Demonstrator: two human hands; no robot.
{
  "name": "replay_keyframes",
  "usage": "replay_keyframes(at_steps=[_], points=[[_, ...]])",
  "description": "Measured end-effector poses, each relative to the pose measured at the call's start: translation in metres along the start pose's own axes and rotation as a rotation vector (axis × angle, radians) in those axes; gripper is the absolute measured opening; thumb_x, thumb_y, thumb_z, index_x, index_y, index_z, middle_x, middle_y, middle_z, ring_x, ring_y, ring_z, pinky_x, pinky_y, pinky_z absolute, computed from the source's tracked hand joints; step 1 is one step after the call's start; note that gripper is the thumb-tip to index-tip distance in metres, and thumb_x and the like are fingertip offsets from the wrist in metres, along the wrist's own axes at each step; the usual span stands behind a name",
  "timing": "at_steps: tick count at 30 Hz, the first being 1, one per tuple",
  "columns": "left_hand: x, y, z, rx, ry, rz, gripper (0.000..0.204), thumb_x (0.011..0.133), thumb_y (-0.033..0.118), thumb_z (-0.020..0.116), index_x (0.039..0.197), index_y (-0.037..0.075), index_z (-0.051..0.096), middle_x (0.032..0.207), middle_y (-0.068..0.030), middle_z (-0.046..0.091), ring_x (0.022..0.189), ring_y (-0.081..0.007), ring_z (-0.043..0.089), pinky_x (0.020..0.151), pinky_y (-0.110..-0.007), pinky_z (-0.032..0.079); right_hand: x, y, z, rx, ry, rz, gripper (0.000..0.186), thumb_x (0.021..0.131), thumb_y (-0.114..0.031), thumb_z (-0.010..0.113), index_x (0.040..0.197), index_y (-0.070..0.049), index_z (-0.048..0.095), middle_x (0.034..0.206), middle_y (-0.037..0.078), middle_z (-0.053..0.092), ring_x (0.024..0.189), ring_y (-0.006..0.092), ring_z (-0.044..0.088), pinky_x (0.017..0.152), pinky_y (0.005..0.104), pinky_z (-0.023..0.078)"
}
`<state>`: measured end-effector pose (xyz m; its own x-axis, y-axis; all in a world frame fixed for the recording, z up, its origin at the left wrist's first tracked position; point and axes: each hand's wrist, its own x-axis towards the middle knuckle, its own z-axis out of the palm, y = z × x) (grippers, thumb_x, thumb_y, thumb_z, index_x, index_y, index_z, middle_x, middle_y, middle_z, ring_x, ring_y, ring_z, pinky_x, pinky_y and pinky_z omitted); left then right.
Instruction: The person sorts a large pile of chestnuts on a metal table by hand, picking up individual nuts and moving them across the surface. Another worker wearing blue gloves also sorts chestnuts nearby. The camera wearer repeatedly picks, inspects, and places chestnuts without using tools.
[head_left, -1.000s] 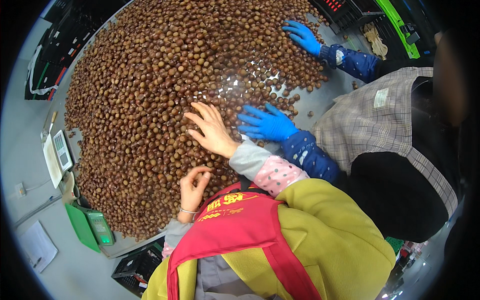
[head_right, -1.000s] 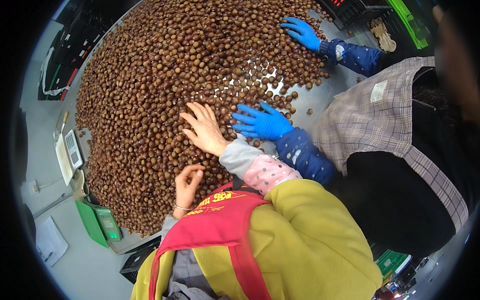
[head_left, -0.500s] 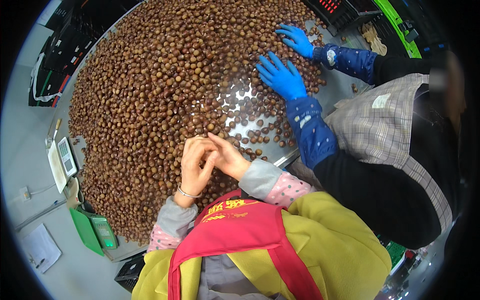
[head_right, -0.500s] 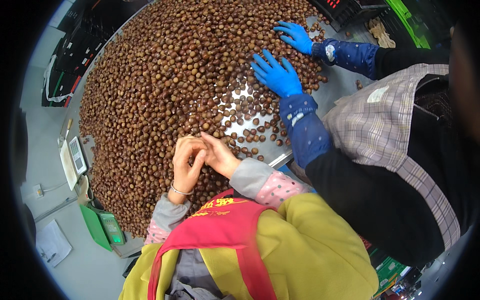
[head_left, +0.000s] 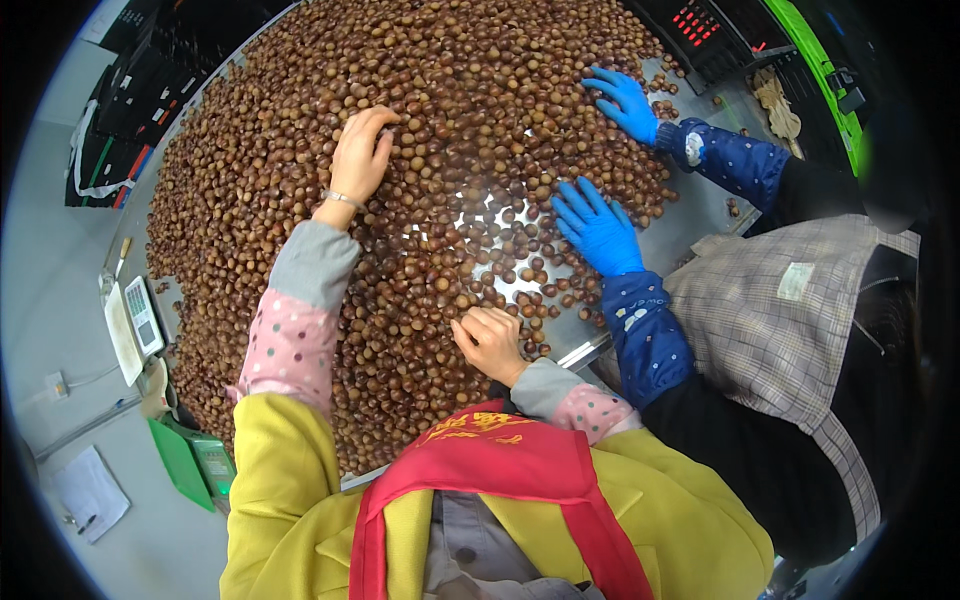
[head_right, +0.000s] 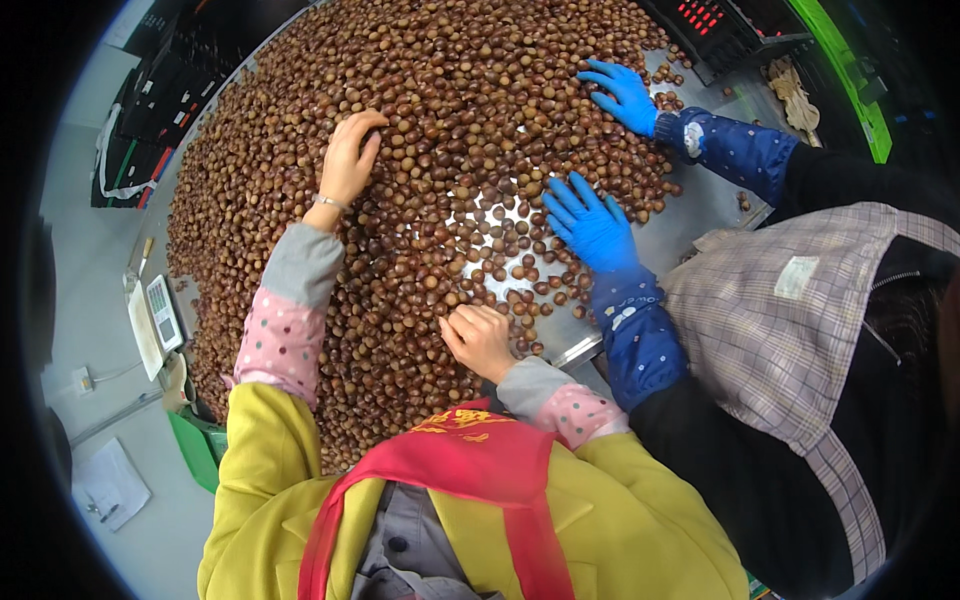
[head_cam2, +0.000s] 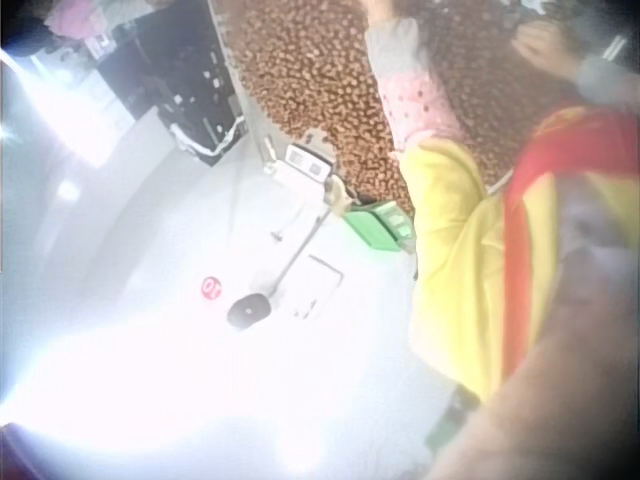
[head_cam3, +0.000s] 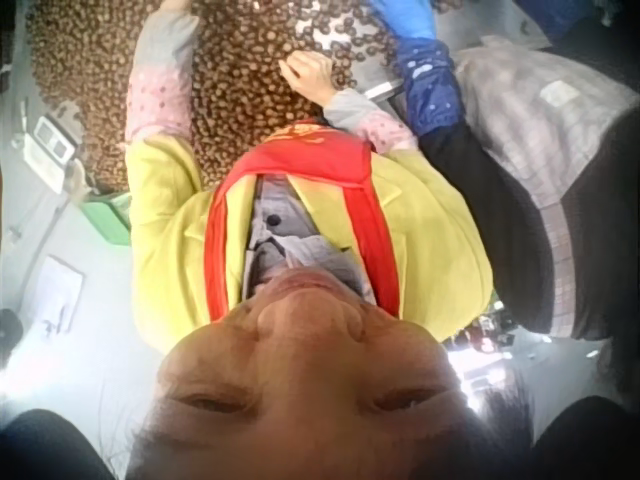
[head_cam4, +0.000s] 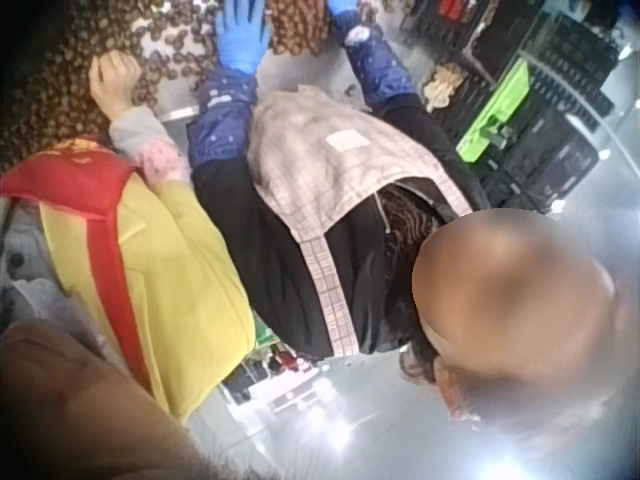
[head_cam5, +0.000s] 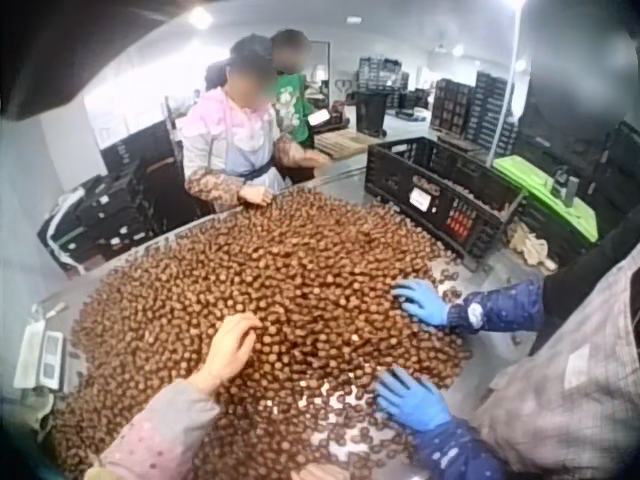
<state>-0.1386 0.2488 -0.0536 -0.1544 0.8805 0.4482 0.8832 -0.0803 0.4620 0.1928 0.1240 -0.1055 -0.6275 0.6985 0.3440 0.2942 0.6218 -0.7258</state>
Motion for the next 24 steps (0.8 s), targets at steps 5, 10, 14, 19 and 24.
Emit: replay_keyframes(at_steps=[5,10,14,19,24], points=[[0.013,-0.012,0.029,0.443,-0.105,0.038,0.034,0.093,0.036,0.069,0.120,0.014,0.068,0.124,-0.0030,0.065,0.122,-0.0279,0.055,0.110,-0.049,0.038,0.004,-0.001,0.005,-0.009,0.022,0.034,0.030,0.089,-0.008,0.076,0.066,-0.006,0.055,0.065,0.007,0.055,0.054,0.0271,0.053,0.052,0.0394,0.042],[0.001,0.000,0.036,0.514,-0.160,-0.210,0.036,0.092,0.035,0.064,0.120,0.014,0.066,0.116,-0.0029,0.063,0.112,-0.0254,0.058,0.091,-0.050,0.041,0.006,0.000,0.006,-0.047,-0.033,0.072,0.029,0.089,-0.010,0.075,0.068,-0.007,0.055,0.067,0.007,0.054,0.058,0.0271,0.056,0.057,0.0394,0.045],[-0.025,0.016,0.026,0.469,-0.412,-0.307,0.042,0.094,0.042,0.062,0.127,0.016,0.067,0.120,-0.0024,0.067,0.124,-0.0291,0.054,0.098,-0.061,0.044,0.006,-0.001,0.006,-0.038,-0.017,0.065,0.030,0.089,-0.010,0.075,0.068,-0.007,0.055,0.067,0.007,0.054,0.058,0.0269,0.057,0.057,0.0400,0.045],[-0.059,0.034,0.022,0.533,-0.450,-0.333,0.046,0.094,0.050,0.063,0.128,0.019,0.066,0.115,-0.0024,0.069,0.124,-0.0293,0.055,0.092,-0.060,0.043,0.008,-0.002,0.007,-0.035,0.017,0.041,0.029,0.089,-0.010,0.075,0.068,-0.007,0.055,0.067,0.008,0.054,0.059,0.0290,0.058,0.057,0.0414,0.045],[-0.094,0.041,-0.004,0.476,-0.468,-0.320,0.046,0.093,0.048,0.065,0.130,0.020,0.065,0.119,-0.0029,0.066,0.119,-0.0306,0.058,0.092,-0.062,0.045,0.007,-0.002,0.008,-0.030,0.033,0.009,0.028,0.089,-0.009,0.074,0.068,-0.006,0.056,0.066,0.010,0.054,0.060,0.0317,0.059,0.057,0.0435,0.045]])
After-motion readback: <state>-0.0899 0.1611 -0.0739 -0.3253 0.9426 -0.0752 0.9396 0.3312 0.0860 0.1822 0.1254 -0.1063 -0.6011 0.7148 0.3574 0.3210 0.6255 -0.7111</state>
